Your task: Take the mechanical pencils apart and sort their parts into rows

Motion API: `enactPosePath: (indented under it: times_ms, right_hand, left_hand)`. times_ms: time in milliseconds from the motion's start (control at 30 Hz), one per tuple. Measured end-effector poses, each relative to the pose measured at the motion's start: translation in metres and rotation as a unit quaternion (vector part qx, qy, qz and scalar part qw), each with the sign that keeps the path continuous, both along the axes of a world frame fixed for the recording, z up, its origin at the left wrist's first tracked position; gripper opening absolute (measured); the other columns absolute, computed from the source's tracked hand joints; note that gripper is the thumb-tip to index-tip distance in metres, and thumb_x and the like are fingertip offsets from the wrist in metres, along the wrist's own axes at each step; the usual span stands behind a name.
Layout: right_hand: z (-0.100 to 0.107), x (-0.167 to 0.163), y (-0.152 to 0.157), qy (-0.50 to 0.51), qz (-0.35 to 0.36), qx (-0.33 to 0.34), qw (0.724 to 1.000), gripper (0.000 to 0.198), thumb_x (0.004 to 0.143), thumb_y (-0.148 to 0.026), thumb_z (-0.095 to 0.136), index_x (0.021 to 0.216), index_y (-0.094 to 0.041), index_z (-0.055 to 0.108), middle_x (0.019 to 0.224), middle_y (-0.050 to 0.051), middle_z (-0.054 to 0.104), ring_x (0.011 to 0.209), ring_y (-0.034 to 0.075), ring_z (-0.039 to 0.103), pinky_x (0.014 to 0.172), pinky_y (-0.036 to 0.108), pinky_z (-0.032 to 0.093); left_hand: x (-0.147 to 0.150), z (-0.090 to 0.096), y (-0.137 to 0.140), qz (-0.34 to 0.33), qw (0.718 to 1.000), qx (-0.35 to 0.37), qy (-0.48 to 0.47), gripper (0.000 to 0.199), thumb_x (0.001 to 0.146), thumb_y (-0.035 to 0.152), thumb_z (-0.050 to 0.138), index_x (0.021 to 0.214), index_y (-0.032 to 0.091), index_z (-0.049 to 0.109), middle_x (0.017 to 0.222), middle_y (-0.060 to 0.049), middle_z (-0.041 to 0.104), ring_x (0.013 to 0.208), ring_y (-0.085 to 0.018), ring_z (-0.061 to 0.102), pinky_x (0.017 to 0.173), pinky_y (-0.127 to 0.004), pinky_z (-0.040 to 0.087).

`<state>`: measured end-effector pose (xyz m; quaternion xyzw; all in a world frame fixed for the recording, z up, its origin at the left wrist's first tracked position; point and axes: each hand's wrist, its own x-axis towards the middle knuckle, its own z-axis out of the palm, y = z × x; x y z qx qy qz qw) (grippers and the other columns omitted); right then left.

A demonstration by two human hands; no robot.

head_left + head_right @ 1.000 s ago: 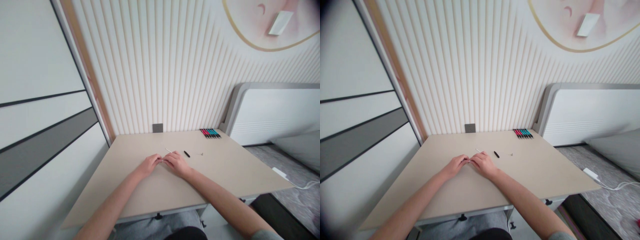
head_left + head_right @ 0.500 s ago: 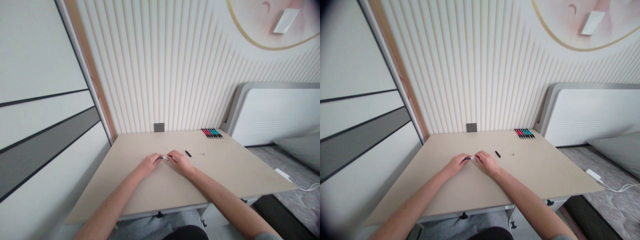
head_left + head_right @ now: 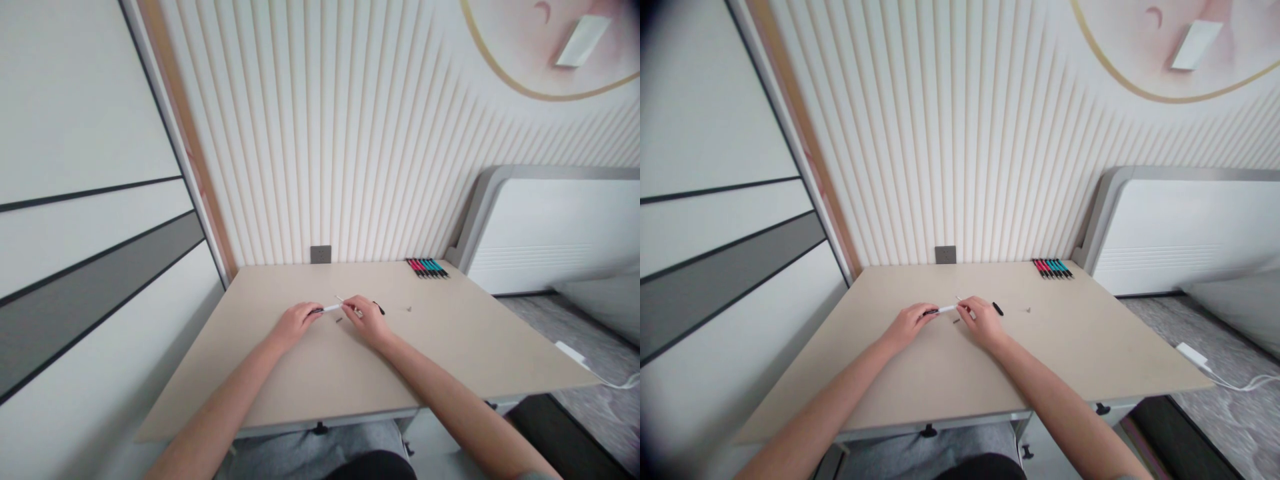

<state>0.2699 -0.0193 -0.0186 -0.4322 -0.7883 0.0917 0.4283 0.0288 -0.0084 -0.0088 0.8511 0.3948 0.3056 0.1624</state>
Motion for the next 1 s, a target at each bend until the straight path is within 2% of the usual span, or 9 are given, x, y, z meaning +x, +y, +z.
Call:
enactPosePath:
  times_ms: [200,367,467,567,667,767,833,900,1000]
  right_hand:
    - [-0.001,0.0,-0.001,-0.014,0.048,0.007,0.999,0.027,0.098,-0.036,0.047,0.098,-0.021,0.07,0.088,0.007,0.069,0.082,0.018,0.064,0.076,0.03,0.05]
    - [-0.001,0.001,0.002,-0.035,0.088,0.04,0.995,0.031,0.099,-0.038,0.045,0.114,-0.023,0.068,0.098,0.009,0.07,0.089,0.02,0.064,0.081,0.033,0.049]
    - [-0.003,0.004,0.006,-0.062,0.032,0.032,0.997,0.031,0.099,-0.035,0.045,0.12,-0.022,0.065,0.102,0.01,0.069,0.094,0.021,0.062,0.084,0.035,0.048]
    - [-0.006,0.011,0.011,-0.122,-0.067,0.002,0.99,0.026,0.097,-0.029,0.049,0.113,-0.022,0.068,0.104,0.01,0.069,0.098,0.023,0.06,0.087,0.037,0.045]
    - [-0.006,0.018,0.014,-0.193,-0.125,-0.048,0.972,0.021,0.095,-0.027,0.053,0.102,-0.022,0.071,0.101,0.011,0.068,0.096,0.025,0.059,0.084,0.037,0.042]
    - [-0.006,0.02,0.014,-0.226,-0.145,-0.083,0.96,0.021,0.095,-0.028,0.053,0.093,-0.022,0.073,0.097,0.01,0.069,0.095,0.025,0.059,0.082,0.036,0.039]
    - [-0.005,0.018,0.014,-0.235,-0.154,-0.096,0.955,0.023,0.095,-0.028,0.052,0.09,-0.022,0.073,0.096,0.01,0.069,0.095,0.025,0.059,0.082,0.035,0.038]
    - [-0.005,0.016,0.014,-0.237,-0.161,-0.107,0.952,0.024,0.095,-0.027,0.051,0.088,-0.021,0.073,0.097,0.01,0.07,0.096,0.025,0.059,0.083,0.034,0.036]
    - [-0.005,0.015,0.015,-0.225,-0.168,-0.117,0.953,0.025,0.095,-0.026,0.049,0.089,-0.019,0.072,0.097,0.011,0.07,0.096,0.025,0.059,0.084,0.034,0.036]
  left_hand:
    - [0.0,0.0,0.0,-0.012,1.0,0.006,-0.005,0.022,0.097,0.034,0.048,0.105,0.022,0.065,0.101,-0.005,0.069,0.097,-0.019,0.062,0.09,-0.032,0.047]
    - [0.002,0.002,0.001,-0.008,0.999,0.009,-0.046,0.023,0.095,0.036,0.051,0.099,0.021,0.068,0.097,-0.006,0.067,0.097,-0.02,0.059,0.091,-0.033,0.045]
    - [0.002,-0.001,0.003,0.012,0.992,-0.071,-0.105,0.026,0.091,0.04,0.055,0.098,0.018,0.068,0.092,-0.006,0.068,0.087,-0.02,0.06,0.081,-0.031,0.047]
    - [-0.001,-0.003,0.005,0.018,0.968,-0.172,-0.179,0.034,0.089,0.045,0.056,0.1,0.015,0.066,0.088,-0.006,0.069,0.078,-0.017,0.06,0.072,-0.028,0.047]
    - [-0.005,-0.004,0.007,0.01,0.95,-0.202,-0.237,0.037,0.09,0.047,0.053,0.1,0.013,0.064,0.09,-0.008,0.07,0.076,-0.016,0.06,0.071,-0.027,0.048]
    - [-0.007,-0.003,0.008,0.027,0.961,-0.16,-0.224,0.034,0.093,0.044,0.049,0.101,0.014,0.063,0.09,-0.007,0.069,0.074,-0.015,0.06,0.07,-0.027,0.048]
    - [-0.007,-0.003,0.008,0.046,0.984,-0.086,-0.15,0.029,0.093,0.041,0.051,0.099,0.016,0.064,0.09,-0.006,0.068,0.078,-0.017,0.06,0.074,-0.029,0.047]
    - [-0.006,-0.003,0.007,0.037,0.998,0.005,-0.048,0.023,0.094,0.038,0.052,0.096,0.019,0.066,0.09,-0.005,0.068,0.085,-0.019,0.06,0.08,-0.032,0.045]
    - [-0.005,-0.002,0.004,0.001,0.993,0.097,0.067,0.019,0.096,0.033,0.051,0.097,0.02,0.065,0.092,-0.005,0.067,0.091,-0.02,0.059,0.084,-0.034,0.043]
